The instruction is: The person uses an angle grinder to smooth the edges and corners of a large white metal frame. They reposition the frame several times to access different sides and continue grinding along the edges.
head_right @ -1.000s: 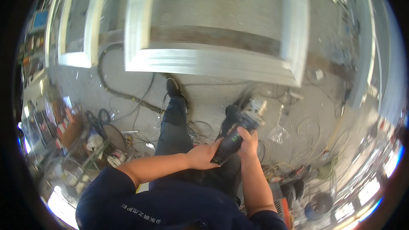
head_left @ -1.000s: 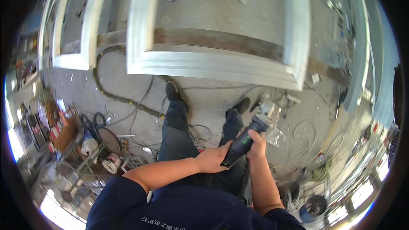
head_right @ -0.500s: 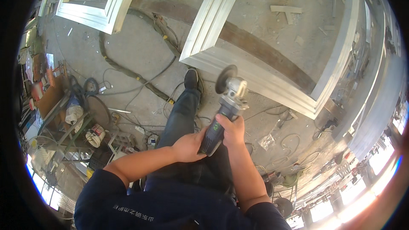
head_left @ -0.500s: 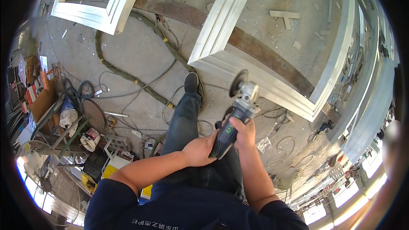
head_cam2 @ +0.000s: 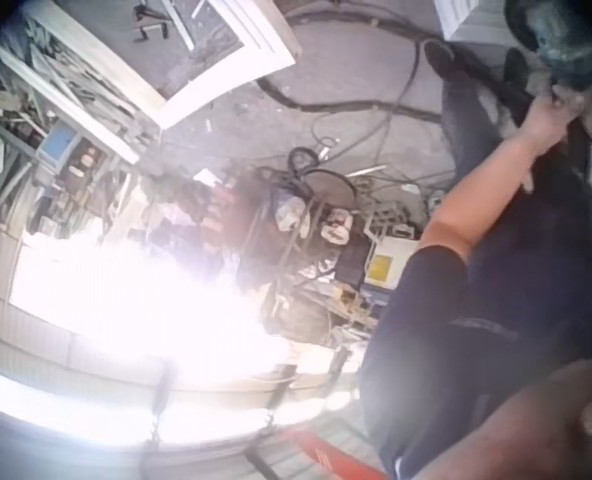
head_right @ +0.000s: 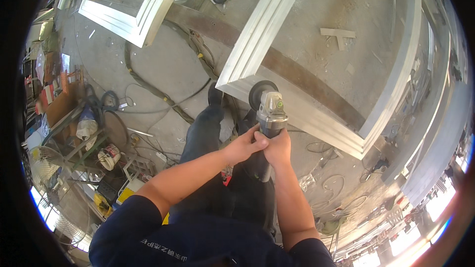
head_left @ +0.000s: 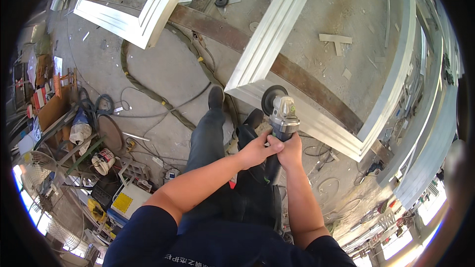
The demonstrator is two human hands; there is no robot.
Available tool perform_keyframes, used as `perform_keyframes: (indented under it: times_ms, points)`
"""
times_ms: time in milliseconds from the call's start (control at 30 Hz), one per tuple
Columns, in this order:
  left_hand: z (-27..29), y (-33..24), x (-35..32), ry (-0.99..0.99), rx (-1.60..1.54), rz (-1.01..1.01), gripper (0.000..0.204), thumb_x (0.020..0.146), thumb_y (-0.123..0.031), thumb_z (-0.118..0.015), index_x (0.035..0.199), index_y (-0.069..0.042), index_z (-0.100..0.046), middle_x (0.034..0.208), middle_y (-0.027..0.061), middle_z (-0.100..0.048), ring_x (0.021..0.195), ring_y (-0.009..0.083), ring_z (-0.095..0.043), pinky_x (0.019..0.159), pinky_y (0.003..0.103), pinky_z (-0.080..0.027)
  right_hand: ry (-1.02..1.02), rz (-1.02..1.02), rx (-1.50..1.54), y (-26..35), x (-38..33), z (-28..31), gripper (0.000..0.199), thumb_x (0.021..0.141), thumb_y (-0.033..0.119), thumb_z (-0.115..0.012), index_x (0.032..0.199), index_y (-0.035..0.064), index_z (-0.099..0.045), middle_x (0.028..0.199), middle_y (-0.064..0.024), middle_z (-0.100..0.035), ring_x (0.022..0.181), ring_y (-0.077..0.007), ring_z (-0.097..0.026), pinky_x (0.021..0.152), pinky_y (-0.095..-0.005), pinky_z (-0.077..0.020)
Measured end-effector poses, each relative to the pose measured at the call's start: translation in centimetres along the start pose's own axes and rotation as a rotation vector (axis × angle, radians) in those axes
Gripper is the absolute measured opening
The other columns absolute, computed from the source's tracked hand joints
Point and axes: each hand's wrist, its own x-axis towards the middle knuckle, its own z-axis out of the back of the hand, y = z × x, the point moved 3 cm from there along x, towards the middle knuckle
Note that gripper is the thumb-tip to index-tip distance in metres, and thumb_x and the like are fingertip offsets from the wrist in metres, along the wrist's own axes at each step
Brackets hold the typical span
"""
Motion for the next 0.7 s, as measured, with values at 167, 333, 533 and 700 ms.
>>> perform_keyframes:
  times_ms: [167, 333, 533, 700]
  points:
    - [0.8, -3.3, 1.4, -0.028, -0.011, 0.1, 0.078, 0.087, -0.034, -0.085, 0.144, 0.004, -0.048, 0.132, 0.0123, -0.063, 0.123, 0.02, -0.059, 0.107, 0.035, -0.046, 0.068, -0.007, -0.107, 2.5, 0.0, -0.7, 0.06, 0.073, 0.036, -0.088, 0.113, -0.0014, -0.064, 0.103, -0.021, -0.075, 0.101, -0.0347, -0.073, 0.084, -0.0431, -0.0567]
    - [3.5, -4.7, 0.1, -0.125, -0.05, 0.201, 0.065, 0.084, -0.03, -0.088, 0.134, -0.001, -0.058, 0.124, 0.0095, -0.066, 0.116, 0.0207, -0.063, 0.097, 0.037, -0.053, 0.146, -0.002, -0.214, 2.7, -0.1, -4.8, 0.058, 0.07, 0.021, -0.083, 0.121, 0.0039, -0.058, 0.101, -0.0238, -0.073, 0.1, -0.0442, -0.069, 0.086, -0.0485, -0.0556]
    - [6.6, -5.1, 0.2, -0.162, -0.038, 0.283, 0.063, 0.086, -0.032, -0.086, 0.134, -0.004, -0.057, 0.128, 0.0087, -0.064, 0.117, 0.0206, -0.063, 0.095, 0.037, -0.055, 0.152, -0.016, -0.234, 3.6, 0.8, -7.6, 0.051, 0.076, 0.015, -0.075, 0.123, 0.006, -0.059, 0.097, -0.0239, -0.073, 0.095, -0.0476, -0.068, 0.081, -0.0496, -0.0561]
    - [6.9, -5.5, 0.9, -0.152, -0.014, 0.281, 0.065, 0.087, -0.033, -0.085, 0.136, -0.002, -0.055, 0.132, 0.01, -0.062, 0.12, 0.0221, -0.061, 0.098, 0.039, -0.054, 0.116, 0.005, -0.172, 3.0, 1.6, -8.0, 0.04, 0.073, 0.016, -0.075, 0.104, 0.002, -0.056, 0.086, -0.0247, -0.071, 0.087, -0.0463, -0.069, 0.077, -0.051, -0.056]
